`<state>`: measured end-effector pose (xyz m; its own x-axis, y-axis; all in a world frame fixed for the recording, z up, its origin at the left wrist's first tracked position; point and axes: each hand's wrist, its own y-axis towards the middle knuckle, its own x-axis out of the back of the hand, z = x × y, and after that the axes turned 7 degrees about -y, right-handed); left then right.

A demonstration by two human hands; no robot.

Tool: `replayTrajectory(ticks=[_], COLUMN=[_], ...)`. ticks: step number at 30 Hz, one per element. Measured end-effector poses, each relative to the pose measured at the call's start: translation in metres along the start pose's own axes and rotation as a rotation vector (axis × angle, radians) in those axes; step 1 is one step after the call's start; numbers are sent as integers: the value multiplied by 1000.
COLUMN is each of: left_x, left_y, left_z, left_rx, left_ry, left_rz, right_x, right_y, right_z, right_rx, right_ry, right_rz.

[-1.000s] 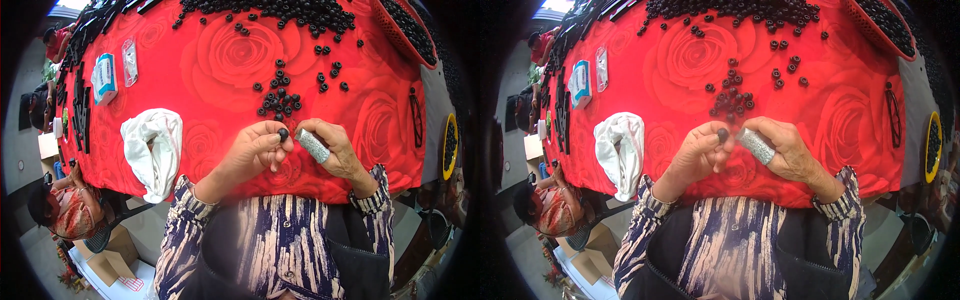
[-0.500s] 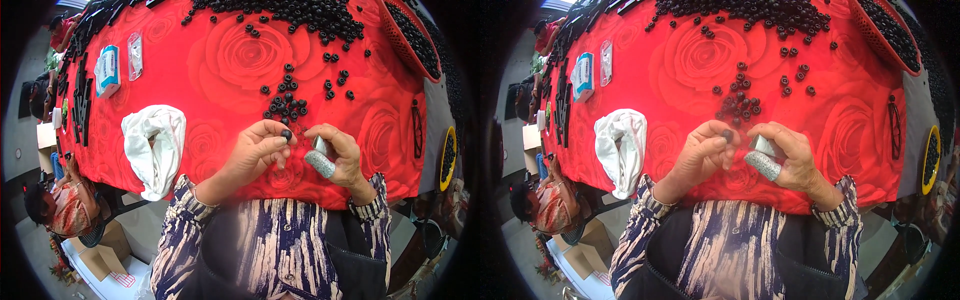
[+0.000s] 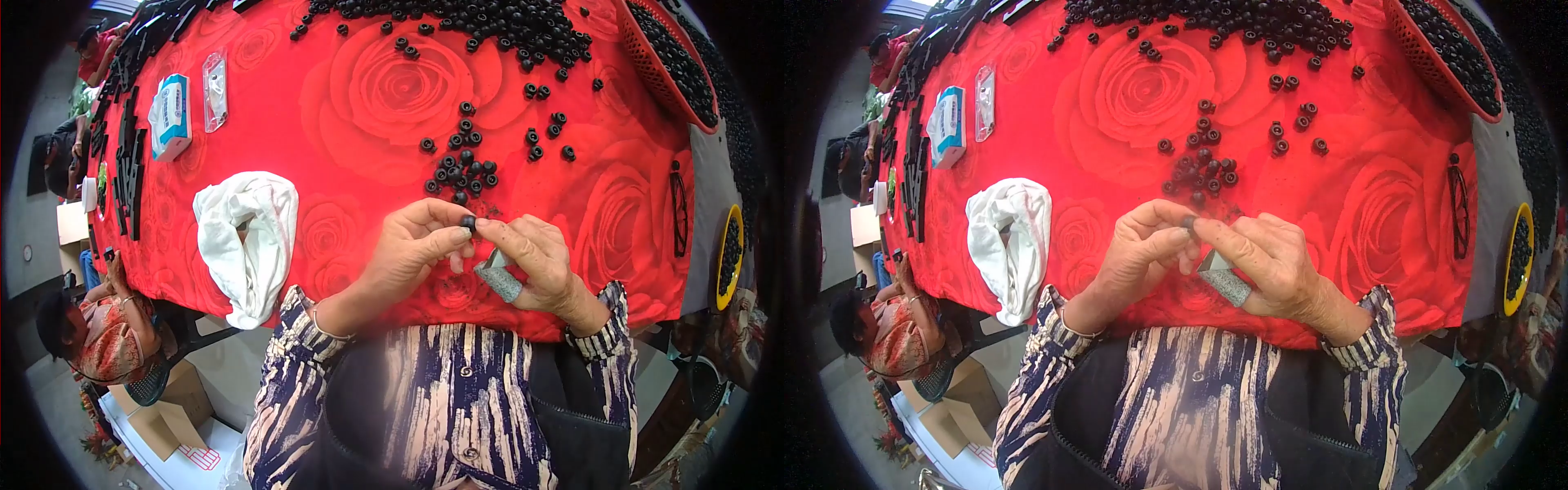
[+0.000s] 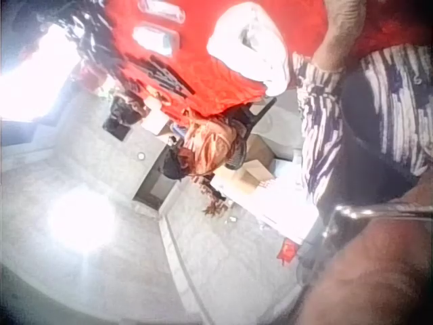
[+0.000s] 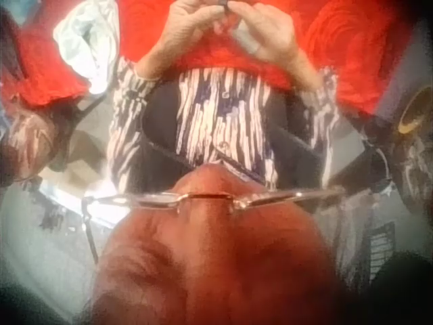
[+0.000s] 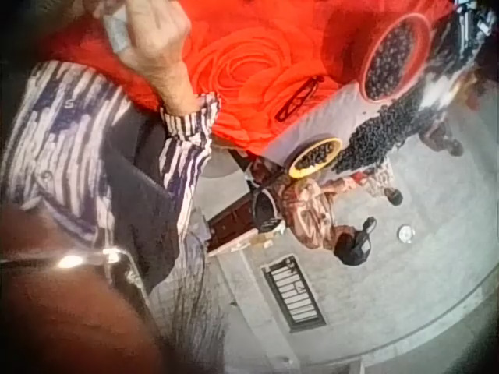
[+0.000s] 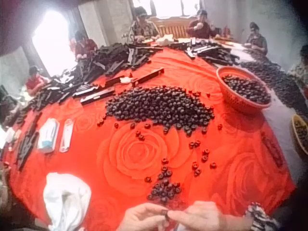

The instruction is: The person cleans small black plastic components by picking them up from the table one by one, rubbing them against a small cloth held in their hand, and placing them back on the table.

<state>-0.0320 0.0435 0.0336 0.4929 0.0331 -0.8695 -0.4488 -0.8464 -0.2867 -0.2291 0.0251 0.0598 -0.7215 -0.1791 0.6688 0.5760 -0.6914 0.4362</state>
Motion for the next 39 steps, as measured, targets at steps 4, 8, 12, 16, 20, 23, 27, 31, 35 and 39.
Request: replayTrajectory(ticks=[4,8,12,16,20,23,27,31,35,39], left_x=[-1,2,-8,-13,-12,-13,-13,-13,-12,-12], left_y=[0,-1,-6,-8,-8,-8,-7,-7,-8,-6], left_z=[-2,0,-3,-1,-2,-4,-7,-9,-8,-7], left_rx=[33,16,21,-122,-160,-120,-66,22,33,45], left_ry=[8,40,240,484,514,511,445,372,349,359], left_rz=[-14,-5,-51,-80,-77,-64,-79,-67,-76,-54], right_x=[1,1,-1,-1,1,1,1,5,12,14], right_y=[-1,-1,-1,-2,-1,-3,-3,1,6,0], right_z=[-1,-2,-2,-3,-5,-5,-7,-4,-2,-8], right_rx=[38,45,30,51,67,90,90,91,-73,-299], right_ry=[-42,-42,-14,-9,-14,-19,-27,-18,178,266], right_rz=[31,36,10,8,33,-10,15,33,108,154])
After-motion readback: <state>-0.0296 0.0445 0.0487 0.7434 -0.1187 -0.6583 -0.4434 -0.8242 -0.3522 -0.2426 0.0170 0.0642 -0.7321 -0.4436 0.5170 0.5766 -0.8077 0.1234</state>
